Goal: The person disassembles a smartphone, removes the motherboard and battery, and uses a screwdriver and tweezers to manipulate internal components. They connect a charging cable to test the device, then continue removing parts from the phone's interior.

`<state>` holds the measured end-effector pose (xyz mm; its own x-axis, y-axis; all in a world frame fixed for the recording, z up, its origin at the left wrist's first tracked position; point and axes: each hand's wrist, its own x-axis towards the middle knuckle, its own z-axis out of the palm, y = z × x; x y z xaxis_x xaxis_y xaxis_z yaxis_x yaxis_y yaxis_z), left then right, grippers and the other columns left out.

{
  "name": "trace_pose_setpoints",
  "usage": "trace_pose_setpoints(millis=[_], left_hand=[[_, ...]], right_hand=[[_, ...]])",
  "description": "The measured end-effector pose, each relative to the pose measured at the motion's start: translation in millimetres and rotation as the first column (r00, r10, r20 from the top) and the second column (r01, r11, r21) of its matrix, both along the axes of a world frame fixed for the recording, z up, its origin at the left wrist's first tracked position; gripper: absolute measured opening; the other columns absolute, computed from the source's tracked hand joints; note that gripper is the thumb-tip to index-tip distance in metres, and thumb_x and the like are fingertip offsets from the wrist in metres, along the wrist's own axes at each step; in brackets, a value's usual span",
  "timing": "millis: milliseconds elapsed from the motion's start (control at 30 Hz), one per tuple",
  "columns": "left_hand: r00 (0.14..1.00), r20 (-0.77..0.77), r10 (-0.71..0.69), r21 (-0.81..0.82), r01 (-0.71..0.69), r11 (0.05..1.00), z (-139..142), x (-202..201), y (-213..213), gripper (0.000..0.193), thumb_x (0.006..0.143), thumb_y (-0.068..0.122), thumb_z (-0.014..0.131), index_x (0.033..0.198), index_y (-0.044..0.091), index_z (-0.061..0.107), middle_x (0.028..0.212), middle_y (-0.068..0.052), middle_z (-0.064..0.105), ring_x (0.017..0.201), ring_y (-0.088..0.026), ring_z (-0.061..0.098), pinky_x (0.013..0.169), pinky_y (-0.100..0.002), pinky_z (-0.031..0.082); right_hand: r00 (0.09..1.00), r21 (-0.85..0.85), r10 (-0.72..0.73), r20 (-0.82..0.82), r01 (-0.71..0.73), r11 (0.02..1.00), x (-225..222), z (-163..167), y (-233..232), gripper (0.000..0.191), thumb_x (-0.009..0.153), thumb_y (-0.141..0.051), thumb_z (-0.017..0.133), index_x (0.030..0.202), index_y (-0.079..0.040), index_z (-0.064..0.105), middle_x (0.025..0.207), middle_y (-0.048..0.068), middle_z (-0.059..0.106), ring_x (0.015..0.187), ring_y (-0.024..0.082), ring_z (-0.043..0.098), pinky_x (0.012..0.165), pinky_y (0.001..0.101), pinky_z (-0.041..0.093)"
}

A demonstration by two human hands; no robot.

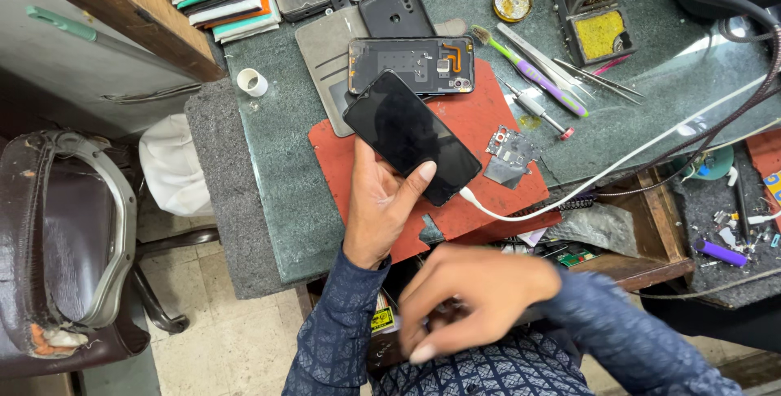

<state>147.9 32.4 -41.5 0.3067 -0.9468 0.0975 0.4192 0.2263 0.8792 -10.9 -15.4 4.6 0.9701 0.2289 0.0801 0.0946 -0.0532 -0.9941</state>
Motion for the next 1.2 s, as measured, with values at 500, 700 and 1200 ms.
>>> trace_pose_setpoints(millis=[500,700,1200], left_hand=[[0.975,0.085,0.206,-0.100,-0.198,0.975,-2.1,-14.0,-4.5,0.069,0.102,-0.004,0.067,0.159,0.002,0.028,0.147,-0.012,0.052,0.133,-0.020,0.058,0.115,-0.035,0.051],[0.971,0.081,0.225,-0.079,-0.219,0.973,-4.8,-12.8,-7.8,0.065,0.100,-0.004,0.067,0.153,0.003,0.031,0.141,-0.009,0.054,0.127,-0.016,0.059,0.109,-0.030,0.052],[0.939,0.169,0.298,-0.208,-0.262,0.943,-27.2,-21.2,-50.0,0.090,0.083,-0.010,0.065,0.161,0.000,0.022,0.148,-0.019,0.049,0.132,-0.030,0.055,0.110,-0.044,0.047]], right_hand=[[0.361,-0.351,-0.683,0.635,0.922,0.162,-21.0,-13.0,-75.8,0.001,0.096,-0.003,0.070,0.096,-0.001,0.070,0.089,0.009,0.070,0.078,0.020,0.063,0.069,0.0308,0.048],[0.448,-0.455,-0.596,0.667,0.878,0.150,-15.0,-2.2,-77.6,0.012,0.088,-0.006,0.078,0.095,-0.005,0.069,0.082,0.008,0.066,0.074,0.026,0.060,0.069,0.0392,0.044],[0.444,-0.483,-0.480,0.757,0.874,0.046,-65.9,33.4,-68.3,0.025,0.085,-0.023,0.082,0.094,-0.006,0.065,0.083,0.007,0.059,0.079,0.028,0.060,0.071,0.0399,0.049]])
